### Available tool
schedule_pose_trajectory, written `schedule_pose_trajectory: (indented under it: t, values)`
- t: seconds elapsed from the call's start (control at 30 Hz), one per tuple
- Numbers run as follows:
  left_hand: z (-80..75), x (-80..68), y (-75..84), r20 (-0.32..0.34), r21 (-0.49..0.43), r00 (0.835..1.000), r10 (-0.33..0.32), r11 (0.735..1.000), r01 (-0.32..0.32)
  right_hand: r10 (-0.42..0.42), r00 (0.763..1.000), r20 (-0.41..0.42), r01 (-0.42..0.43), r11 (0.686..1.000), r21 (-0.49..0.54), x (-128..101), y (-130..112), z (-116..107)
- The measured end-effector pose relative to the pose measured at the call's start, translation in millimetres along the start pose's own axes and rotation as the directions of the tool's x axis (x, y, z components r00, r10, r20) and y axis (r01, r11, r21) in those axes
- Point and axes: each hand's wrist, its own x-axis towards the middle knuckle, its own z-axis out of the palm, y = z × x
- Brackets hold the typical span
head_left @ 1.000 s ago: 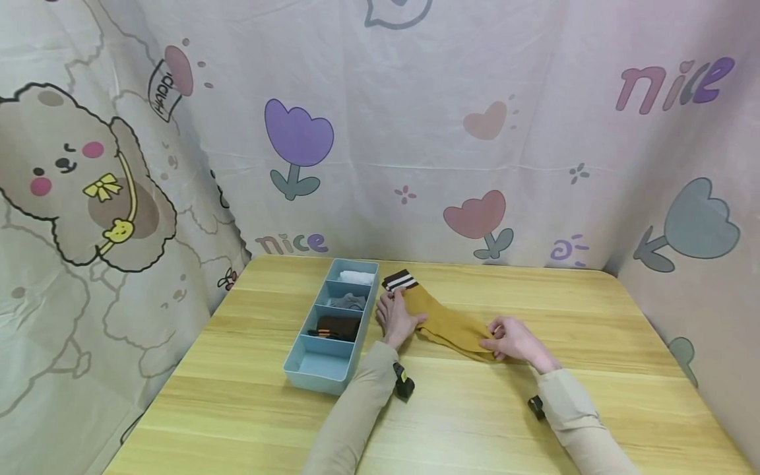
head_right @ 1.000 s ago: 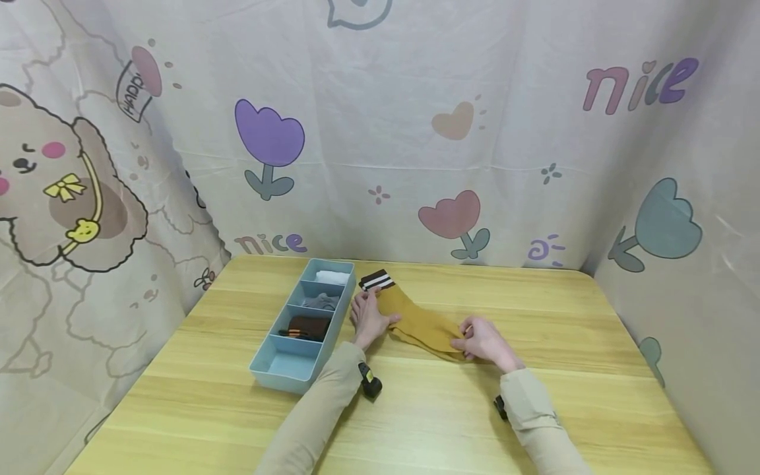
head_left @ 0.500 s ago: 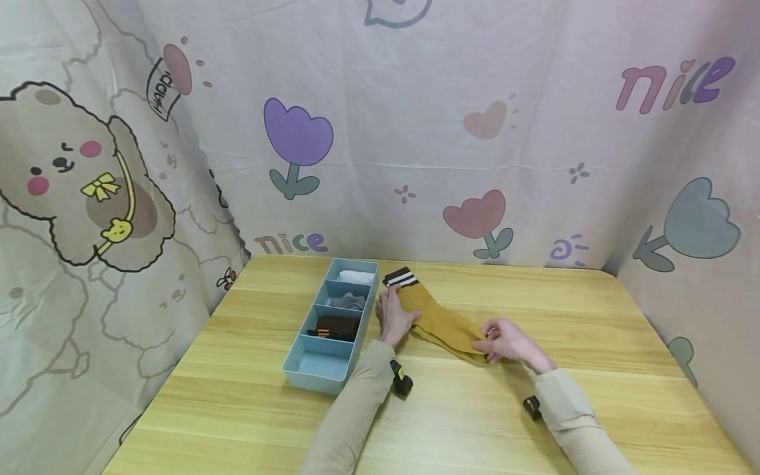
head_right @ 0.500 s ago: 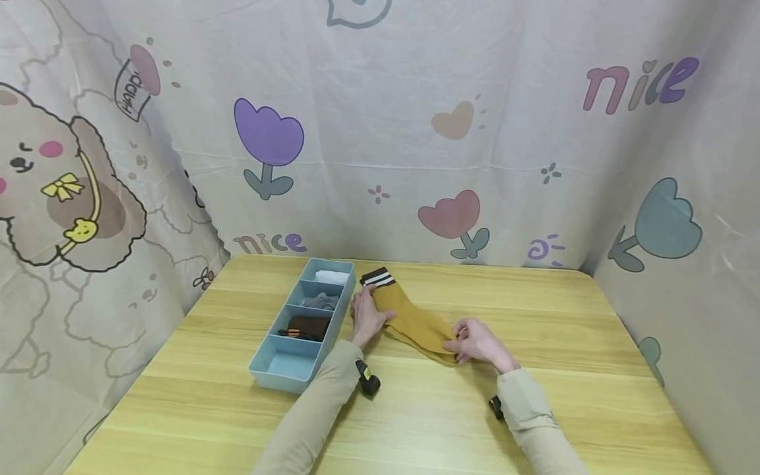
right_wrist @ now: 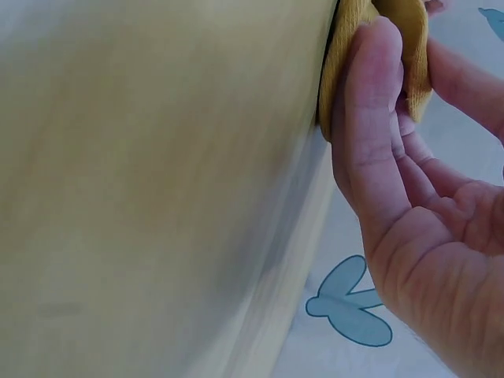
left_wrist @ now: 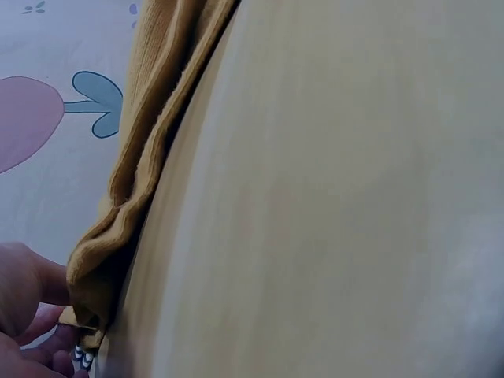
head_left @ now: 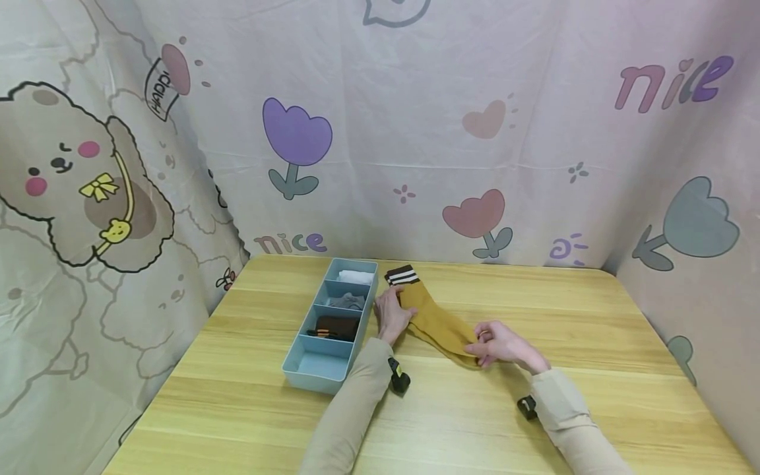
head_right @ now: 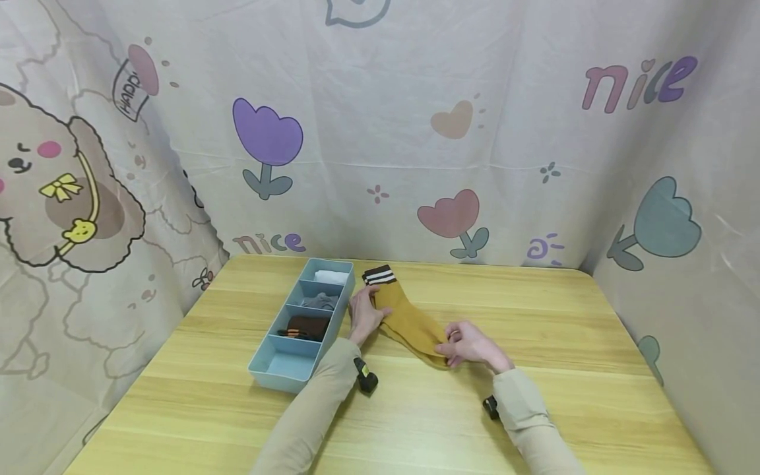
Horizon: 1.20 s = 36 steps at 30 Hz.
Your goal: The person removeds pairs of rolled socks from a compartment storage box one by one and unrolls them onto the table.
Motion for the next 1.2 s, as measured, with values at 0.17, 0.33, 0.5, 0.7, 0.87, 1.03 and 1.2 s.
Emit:
schedule_pose_trajectory:
  t: [0.17, 0.33, 0.5, 0.7, 0.87, 1.03, 1.2]
  values:
    - [-2.2, 2.0, 0.7, 0.016, 0.012, 1.0, 0.014, 1.0, -0.015, -0.02, 0.998, 0.052, 0.017, 0.999, 0.05, 1.4, -1.4, 3.3]
    - [-2.2, 3.8, 0.9, 0.079, -0.073, 0.996, -0.04, 0.996, 0.046, -0.039, 0.996, 0.078, 0.035, 0.998, 0.049, 0.5, -3.0, 4.9]
    - [-1.8, 3.6, 0.7, 0.098, -0.122, 0.994, -0.04, 0.991, 0.051, -0.031, 0.999, 0.023, 0.031, 0.999, 0.03, -2.8, -5.3, 6.0]
    - [-4.6, 3.4, 4.2, 0.087, -0.158, 0.996, -0.011, 0.987, 0.025, -0.074, 0.994, -0.077, 0.079, 0.994, 0.076, -5.0, -5.5, 6.5]
    - [-6.9, 7.4, 9.6, 0.128, -0.174, 0.99, -0.053, 0.982, 0.075, -0.123, 0.974, -0.192, 0.153, 0.977, 0.148, -5.5, -5.4, 5.0]
    - [-10.0, 13.7, 13.6, 0.185, -0.213, 0.981, -0.058, 0.972, 0.098, -0.158, 0.936, -0.315, 0.225, 0.956, 0.189, -6.4, -6.7, 3.7]
    - [-11.6, 18.0, 19.1, 0.254, -0.261, 0.966, -0.046, 0.958, 0.114, -0.196, 0.896, -0.399, 0.322, 0.905, 0.279, -9.2, -9.3, 3.1]
